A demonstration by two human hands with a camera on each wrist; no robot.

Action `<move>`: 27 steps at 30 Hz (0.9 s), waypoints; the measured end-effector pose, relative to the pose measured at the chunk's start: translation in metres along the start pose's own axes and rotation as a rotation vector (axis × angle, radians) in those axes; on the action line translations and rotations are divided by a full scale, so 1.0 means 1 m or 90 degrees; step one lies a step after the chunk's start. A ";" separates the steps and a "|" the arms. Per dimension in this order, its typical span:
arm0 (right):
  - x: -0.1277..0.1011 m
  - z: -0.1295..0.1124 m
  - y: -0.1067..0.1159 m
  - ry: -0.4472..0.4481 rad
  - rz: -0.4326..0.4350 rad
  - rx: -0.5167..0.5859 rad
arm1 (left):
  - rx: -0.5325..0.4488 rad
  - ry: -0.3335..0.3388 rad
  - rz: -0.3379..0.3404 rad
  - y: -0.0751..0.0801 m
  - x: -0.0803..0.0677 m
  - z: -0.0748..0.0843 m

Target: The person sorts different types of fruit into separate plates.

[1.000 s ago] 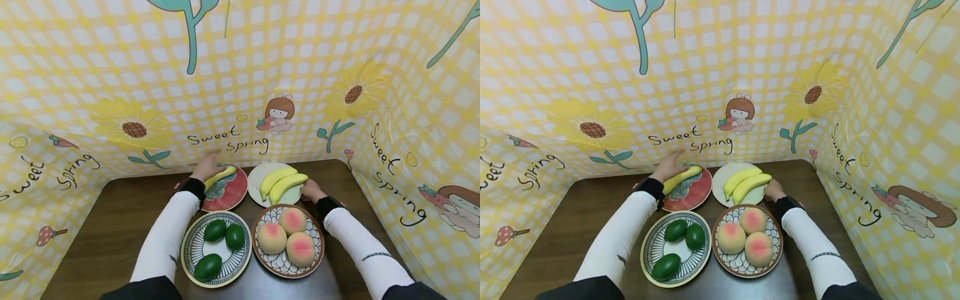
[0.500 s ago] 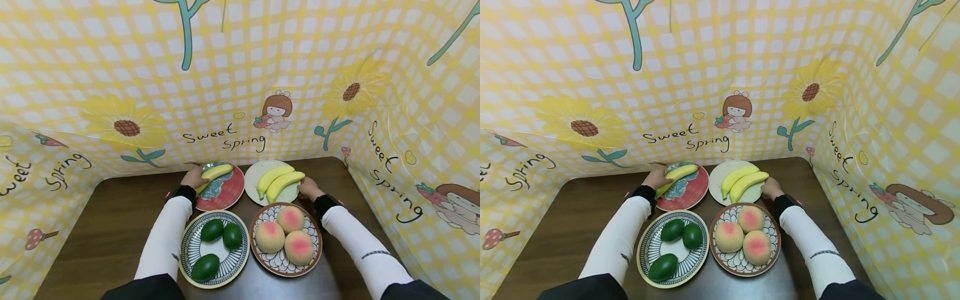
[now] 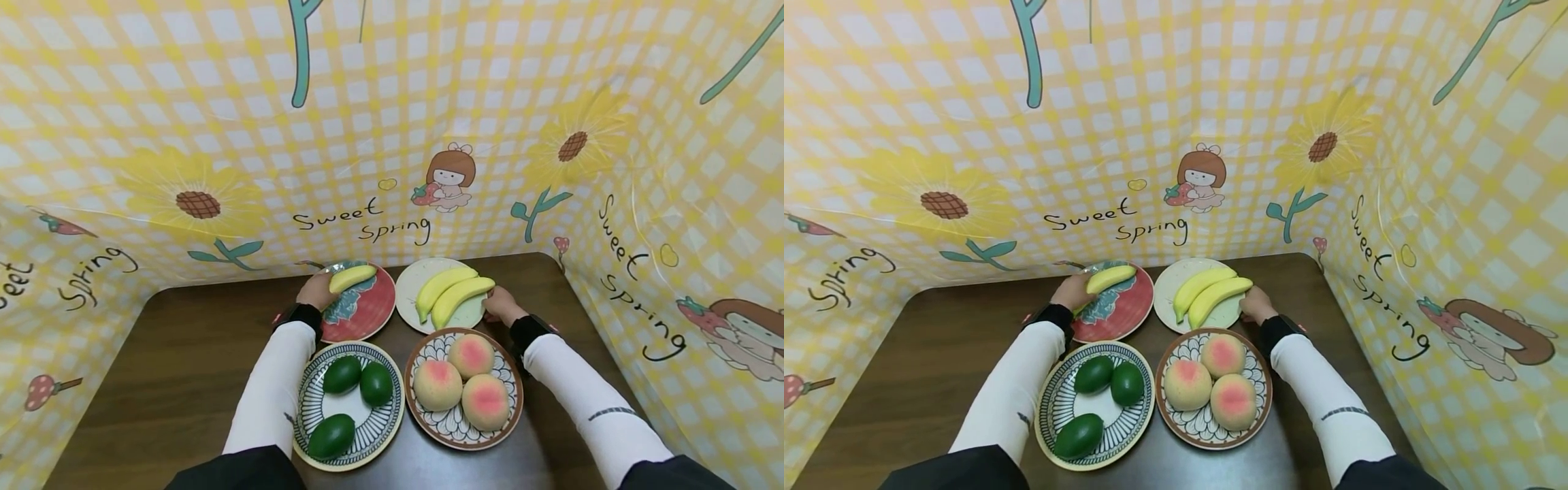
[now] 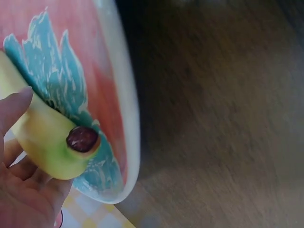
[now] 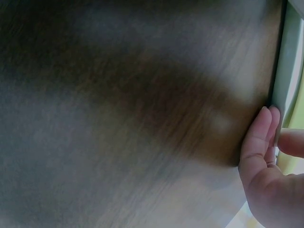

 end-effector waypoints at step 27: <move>0.003 0.001 0.000 -0.003 0.000 -0.005 | 0.013 0.028 0.020 0.009 -0.008 0.013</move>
Point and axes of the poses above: each hand's wrist, its own x-axis towards the middle knuckle, its own y-axis out of the back of the hand, z = x × y, the point moved 3 cm from there along x, towards the middle knuckle, and after that the axes turned 3 degrees about y, right-handed, at the moved point
